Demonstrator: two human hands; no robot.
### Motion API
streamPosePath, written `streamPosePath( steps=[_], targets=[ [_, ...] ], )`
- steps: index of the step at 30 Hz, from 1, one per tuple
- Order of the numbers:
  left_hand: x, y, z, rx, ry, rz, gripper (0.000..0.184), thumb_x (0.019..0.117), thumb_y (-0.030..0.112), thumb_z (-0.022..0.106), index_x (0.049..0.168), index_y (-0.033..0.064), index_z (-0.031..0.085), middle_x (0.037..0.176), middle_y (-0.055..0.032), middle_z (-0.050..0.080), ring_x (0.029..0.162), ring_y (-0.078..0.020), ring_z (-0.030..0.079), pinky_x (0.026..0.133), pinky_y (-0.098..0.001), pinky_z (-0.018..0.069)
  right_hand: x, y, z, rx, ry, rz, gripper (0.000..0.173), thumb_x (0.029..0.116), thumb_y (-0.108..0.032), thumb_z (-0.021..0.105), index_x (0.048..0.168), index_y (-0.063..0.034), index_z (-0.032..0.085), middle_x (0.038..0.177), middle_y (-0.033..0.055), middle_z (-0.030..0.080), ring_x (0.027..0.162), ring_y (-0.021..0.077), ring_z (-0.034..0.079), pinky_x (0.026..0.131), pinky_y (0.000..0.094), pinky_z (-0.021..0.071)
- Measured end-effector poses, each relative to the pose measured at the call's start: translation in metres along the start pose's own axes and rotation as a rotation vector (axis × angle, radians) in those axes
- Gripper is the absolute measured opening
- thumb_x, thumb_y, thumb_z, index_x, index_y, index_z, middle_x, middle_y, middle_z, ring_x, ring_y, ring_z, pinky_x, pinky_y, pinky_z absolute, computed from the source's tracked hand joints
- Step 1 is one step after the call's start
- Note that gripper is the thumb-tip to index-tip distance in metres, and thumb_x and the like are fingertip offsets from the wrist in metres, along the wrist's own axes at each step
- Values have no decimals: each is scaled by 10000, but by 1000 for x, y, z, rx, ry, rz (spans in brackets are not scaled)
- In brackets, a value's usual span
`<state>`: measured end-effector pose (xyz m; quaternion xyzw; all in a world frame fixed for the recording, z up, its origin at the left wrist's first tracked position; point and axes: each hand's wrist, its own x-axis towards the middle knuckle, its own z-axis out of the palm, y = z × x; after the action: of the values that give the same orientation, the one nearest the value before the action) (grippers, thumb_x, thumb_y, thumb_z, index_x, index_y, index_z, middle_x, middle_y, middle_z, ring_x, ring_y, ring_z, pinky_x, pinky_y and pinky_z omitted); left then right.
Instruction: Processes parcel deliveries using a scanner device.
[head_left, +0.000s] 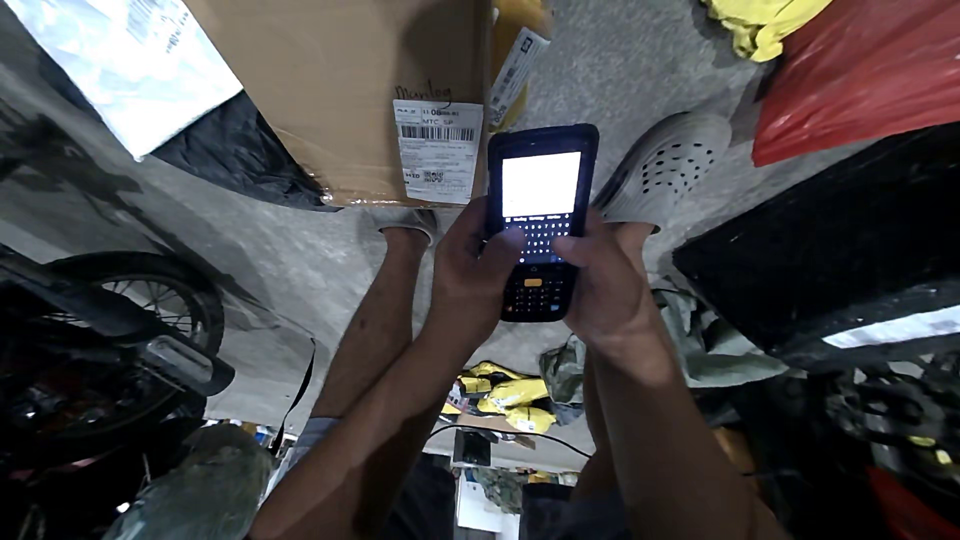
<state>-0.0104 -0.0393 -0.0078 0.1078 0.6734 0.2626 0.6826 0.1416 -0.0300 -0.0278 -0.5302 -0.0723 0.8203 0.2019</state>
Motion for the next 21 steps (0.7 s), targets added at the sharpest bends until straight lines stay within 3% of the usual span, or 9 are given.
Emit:
streamPosePath(
  steps=[8, 10, 12, 15, 21],
  targets=[
    [2, 2, 0, -1, 15, -2, 257, 1067, 179, 491, 1248, 39, 608, 1000, -85, 713, 867, -158, 720, 760, -341, 634, 1, 2, 0, 6, -6, -11, 442, 918, -249, 487, 1356, -191, 502, 1107, 10, 690, 938, 103, 698, 761, 331, 615],
    [3, 1, -6, -24, -55, -8, 310, 1061, 214, 484, 1311, 55, 579, 1066, -79, 706, 922, -151, 712, 805, -342, 626, 1, 0, 0, 2, 4, 4, 462, 914, -263, 495, 1372, -203, 491, 1111, 5, 688, 943, 100, 694, 755, 330, 612],
    [5, -4, -14, -63, -170, -2, 431, 1013, 219, 492, 1415, 64, 509, 1171, -72, 674, 1006, -138, 681, 868, -337, 600, 0, -1, -1, 37, 35, 25, 491, 904, -257, 513, 1391, -207, 476, 1114, -5, 693, 945, 99, 697, 759, 334, 617],
    [9, -7, -16, -47, -225, -10, 534, 910, 113, 577, 1432, 59, 478, 1177, -53, 670, 1006, -112, 679, 858, -305, 601, 0, -4, -1, 83, 75, 21, 481, 884, -211, 507, 1363, -185, 473, 1096, -8, 697, 946, 99, 703, 782, 335, 621],
    [10, -1, -14, 87, -185, -56, 561, 887, 48, 600, 1437, 67, 491, 1169, -67, 686, 991, -137, 697, 831, -308, 613, 1, -1, -5, 95, 15, -36, 518, 858, -178, 569, 1365, -163, 465, 1118, 3, 693, 962, 106, 704, 800, 333, 623]
  ],
)
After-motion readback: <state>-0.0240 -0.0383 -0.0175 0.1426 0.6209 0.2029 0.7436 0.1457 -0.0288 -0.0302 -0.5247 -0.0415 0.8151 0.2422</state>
